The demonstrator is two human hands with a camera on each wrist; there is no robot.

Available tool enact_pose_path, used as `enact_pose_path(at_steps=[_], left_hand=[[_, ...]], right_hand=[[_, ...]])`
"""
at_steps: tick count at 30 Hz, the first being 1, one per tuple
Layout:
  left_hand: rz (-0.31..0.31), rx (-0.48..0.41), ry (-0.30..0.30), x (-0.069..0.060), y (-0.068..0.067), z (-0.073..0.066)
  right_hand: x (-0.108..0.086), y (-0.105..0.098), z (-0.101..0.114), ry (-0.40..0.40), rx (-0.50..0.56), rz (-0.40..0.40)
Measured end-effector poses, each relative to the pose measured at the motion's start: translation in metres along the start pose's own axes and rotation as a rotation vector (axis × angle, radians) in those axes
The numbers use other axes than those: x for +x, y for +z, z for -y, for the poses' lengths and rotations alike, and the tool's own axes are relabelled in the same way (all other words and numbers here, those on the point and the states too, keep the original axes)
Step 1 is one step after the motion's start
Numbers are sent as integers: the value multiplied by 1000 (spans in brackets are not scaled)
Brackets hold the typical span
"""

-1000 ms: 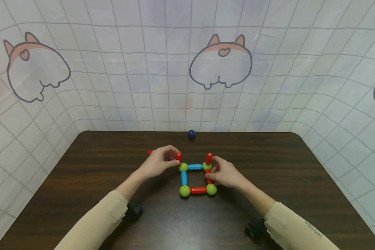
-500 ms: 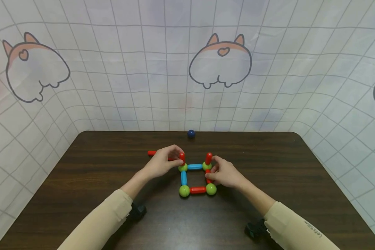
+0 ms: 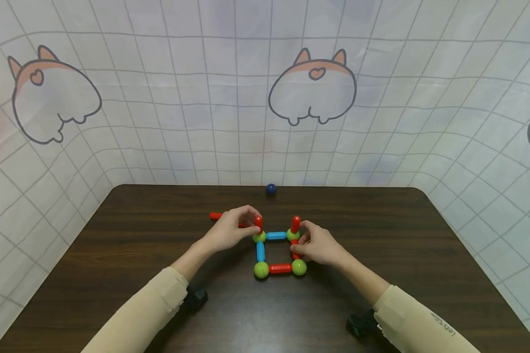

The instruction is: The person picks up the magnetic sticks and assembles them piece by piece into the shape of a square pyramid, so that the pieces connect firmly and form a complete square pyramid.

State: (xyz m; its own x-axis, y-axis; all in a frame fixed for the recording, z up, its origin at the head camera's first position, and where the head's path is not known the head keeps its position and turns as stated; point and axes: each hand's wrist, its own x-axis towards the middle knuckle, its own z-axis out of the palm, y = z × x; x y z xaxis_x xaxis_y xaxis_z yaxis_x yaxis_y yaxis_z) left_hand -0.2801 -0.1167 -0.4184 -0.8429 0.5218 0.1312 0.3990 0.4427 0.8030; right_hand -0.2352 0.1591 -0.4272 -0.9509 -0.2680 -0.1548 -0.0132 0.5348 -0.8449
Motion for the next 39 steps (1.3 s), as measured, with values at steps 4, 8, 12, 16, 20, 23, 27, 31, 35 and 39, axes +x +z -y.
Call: enact_pose_path(at_steps=[4,8,12,16,20,23,27,31,35,39], left_hand=[[5,1,-5,0,0,0],[12,-4,-2,0,-1,-1],[24,-7,15,0,-1,-1],[28,-6,19,1,-1,0],[27,-6,15,2,-1,1],[25,-15,12,2,-1,1],[23,-35,6,2,1,2],[21,-45,-3,1,-1,1],[12,-36,-7,-1,-4,2],[7,-22,-15,-4,-8,4]], right_hand=[[0,0,0,1,-2,3],[0,0,-1,2,1,-1],[1,0,-1,4,1,-4],[1,0,-1,8,6,-8],[1,0,0,8,9,-7],[1,0,-1,9,4,-6],[0,0,-2,24,-12,-20],[-3,0,-2,49,-1,-47],[-6,-3,-4,36,34,-47],[-5,-9,-7,-28,24,-4]])
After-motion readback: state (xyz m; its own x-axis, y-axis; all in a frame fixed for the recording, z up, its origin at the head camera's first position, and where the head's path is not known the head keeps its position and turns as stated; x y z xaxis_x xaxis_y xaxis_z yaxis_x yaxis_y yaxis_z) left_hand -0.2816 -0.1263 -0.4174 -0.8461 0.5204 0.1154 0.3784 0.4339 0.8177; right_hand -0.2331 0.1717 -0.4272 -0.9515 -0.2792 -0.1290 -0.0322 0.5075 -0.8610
